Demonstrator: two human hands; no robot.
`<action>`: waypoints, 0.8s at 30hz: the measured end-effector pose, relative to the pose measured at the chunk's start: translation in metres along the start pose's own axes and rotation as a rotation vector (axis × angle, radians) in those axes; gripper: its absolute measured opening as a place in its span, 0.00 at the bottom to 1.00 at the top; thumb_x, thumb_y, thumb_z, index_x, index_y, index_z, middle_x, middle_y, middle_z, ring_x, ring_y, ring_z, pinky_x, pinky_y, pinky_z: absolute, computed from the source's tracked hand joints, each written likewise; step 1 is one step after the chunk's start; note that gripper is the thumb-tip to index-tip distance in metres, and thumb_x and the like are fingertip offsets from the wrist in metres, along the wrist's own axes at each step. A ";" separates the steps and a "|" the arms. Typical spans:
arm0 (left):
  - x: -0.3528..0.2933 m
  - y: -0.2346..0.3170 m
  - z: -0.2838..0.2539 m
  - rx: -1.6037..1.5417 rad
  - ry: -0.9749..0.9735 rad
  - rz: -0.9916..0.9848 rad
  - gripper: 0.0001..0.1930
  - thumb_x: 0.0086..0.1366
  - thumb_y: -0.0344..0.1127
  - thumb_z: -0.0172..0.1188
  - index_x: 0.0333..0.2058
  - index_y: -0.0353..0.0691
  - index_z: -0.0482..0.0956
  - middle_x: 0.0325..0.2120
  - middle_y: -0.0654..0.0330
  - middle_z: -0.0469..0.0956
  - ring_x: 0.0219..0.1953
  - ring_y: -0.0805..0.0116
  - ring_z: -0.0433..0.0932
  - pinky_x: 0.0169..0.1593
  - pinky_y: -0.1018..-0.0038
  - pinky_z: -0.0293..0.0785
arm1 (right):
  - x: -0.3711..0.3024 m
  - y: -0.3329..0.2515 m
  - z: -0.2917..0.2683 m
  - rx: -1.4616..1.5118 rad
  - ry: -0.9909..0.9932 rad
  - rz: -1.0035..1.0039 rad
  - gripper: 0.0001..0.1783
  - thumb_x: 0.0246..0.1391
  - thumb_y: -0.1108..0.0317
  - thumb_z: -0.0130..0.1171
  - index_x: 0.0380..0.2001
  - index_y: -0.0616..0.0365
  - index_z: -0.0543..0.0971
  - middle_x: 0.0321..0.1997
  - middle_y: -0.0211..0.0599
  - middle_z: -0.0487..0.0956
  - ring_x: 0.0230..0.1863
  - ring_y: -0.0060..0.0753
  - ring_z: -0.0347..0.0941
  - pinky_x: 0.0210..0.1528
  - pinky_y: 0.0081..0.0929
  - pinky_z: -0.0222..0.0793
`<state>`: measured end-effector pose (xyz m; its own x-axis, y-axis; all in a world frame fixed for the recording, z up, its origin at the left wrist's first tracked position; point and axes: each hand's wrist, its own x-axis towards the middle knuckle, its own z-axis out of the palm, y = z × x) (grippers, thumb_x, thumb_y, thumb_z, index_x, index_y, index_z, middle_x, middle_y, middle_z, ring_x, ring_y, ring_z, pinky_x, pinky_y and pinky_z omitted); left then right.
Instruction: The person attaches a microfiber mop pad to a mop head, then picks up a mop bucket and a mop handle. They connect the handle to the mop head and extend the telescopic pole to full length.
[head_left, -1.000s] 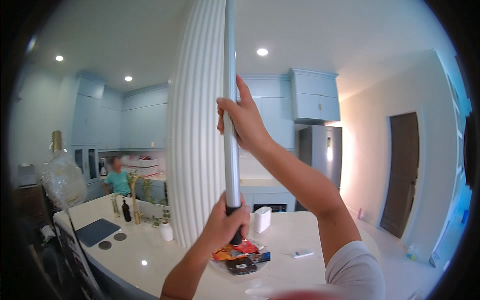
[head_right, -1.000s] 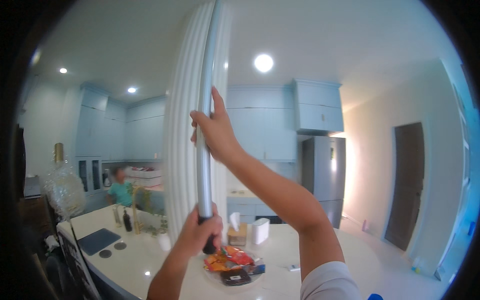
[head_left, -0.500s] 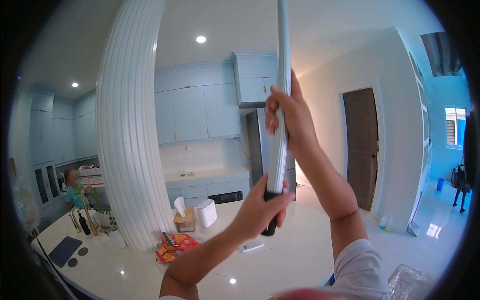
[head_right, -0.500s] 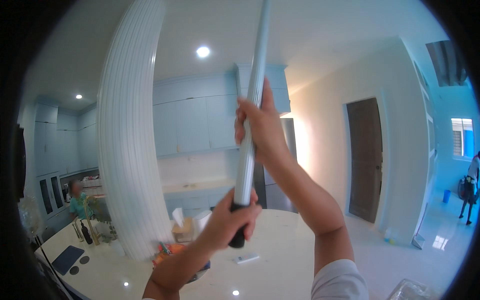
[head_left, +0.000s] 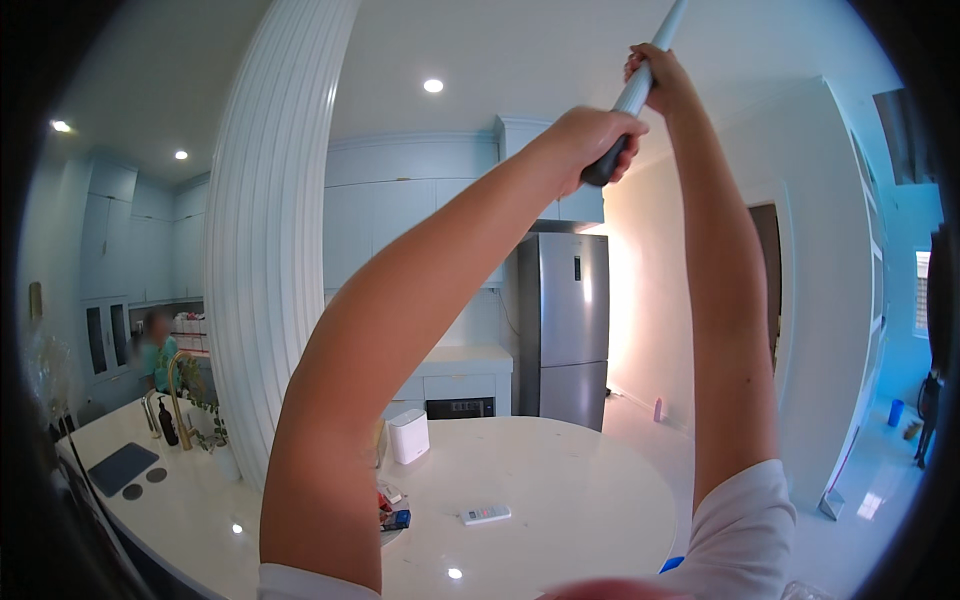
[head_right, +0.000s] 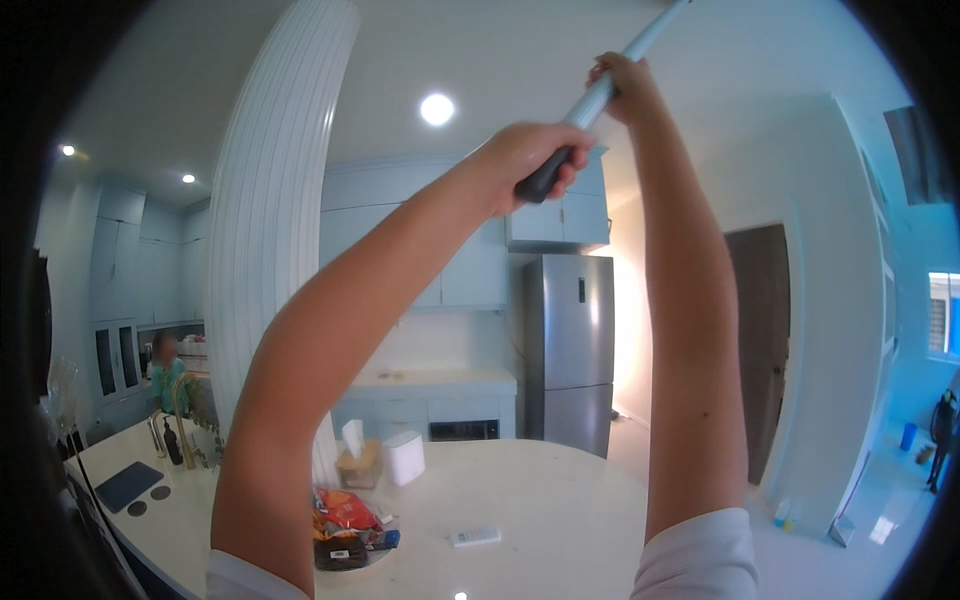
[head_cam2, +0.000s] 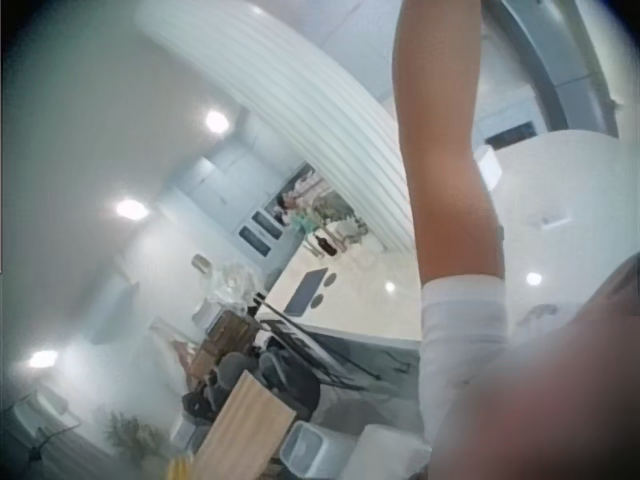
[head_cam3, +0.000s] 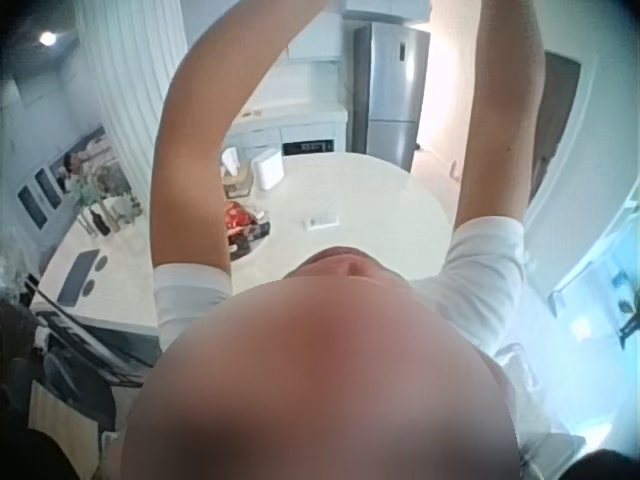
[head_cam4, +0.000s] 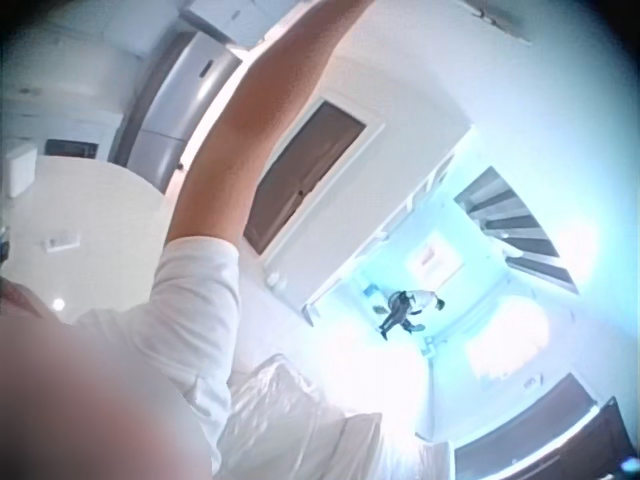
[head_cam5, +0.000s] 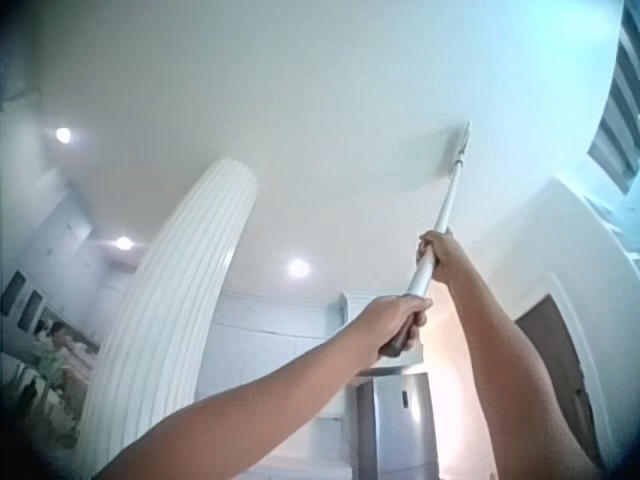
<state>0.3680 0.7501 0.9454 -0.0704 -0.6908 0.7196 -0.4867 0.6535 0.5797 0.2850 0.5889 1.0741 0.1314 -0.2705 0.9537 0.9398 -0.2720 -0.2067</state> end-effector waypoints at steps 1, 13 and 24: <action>0.008 0.006 -0.002 0.022 -0.005 0.016 0.11 0.54 0.35 0.55 0.17 0.42 0.66 0.15 0.67 0.66 0.15 0.82 0.64 0.18 0.85 0.63 | 0.015 -0.004 -0.003 -0.004 -0.050 0.026 0.08 0.46 0.77 0.51 0.29 0.62 0.63 0.22 0.40 0.67 0.19 0.31 0.64 0.22 0.29 0.67; -0.058 0.052 -0.063 0.057 0.081 0.091 0.08 0.56 0.36 0.54 0.24 0.39 0.68 0.16 0.67 0.67 0.15 0.83 0.64 0.17 0.87 0.62 | 0.024 0.015 0.100 0.084 -0.140 0.008 0.11 0.42 0.80 0.51 0.30 0.66 0.63 0.23 0.43 0.67 0.23 0.38 0.67 0.28 0.36 0.69; -0.312 0.093 -0.188 -0.015 0.410 0.046 0.12 0.61 0.38 0.49 0.35 0.33 0.68 0.18 0.67 0.66 0.13 0.84 0.61 0.14 0.87 0.59 | -0.147 0.099 0.378 0.232 -0.232 0.010 0.33 0.39 0.80 0.50 0.45 0.51 0.44 0.25 0.42 0.66 0.19 0.40 0.69 0.20 0.36 0.70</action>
<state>0.5084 1.0846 0.8467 0.2629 -0.4824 0.8356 -0.4784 0.6869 0.5471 0.4778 0.9511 0.9957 0.1843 -0.0469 0.9818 0.9814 -0.0451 -0.1864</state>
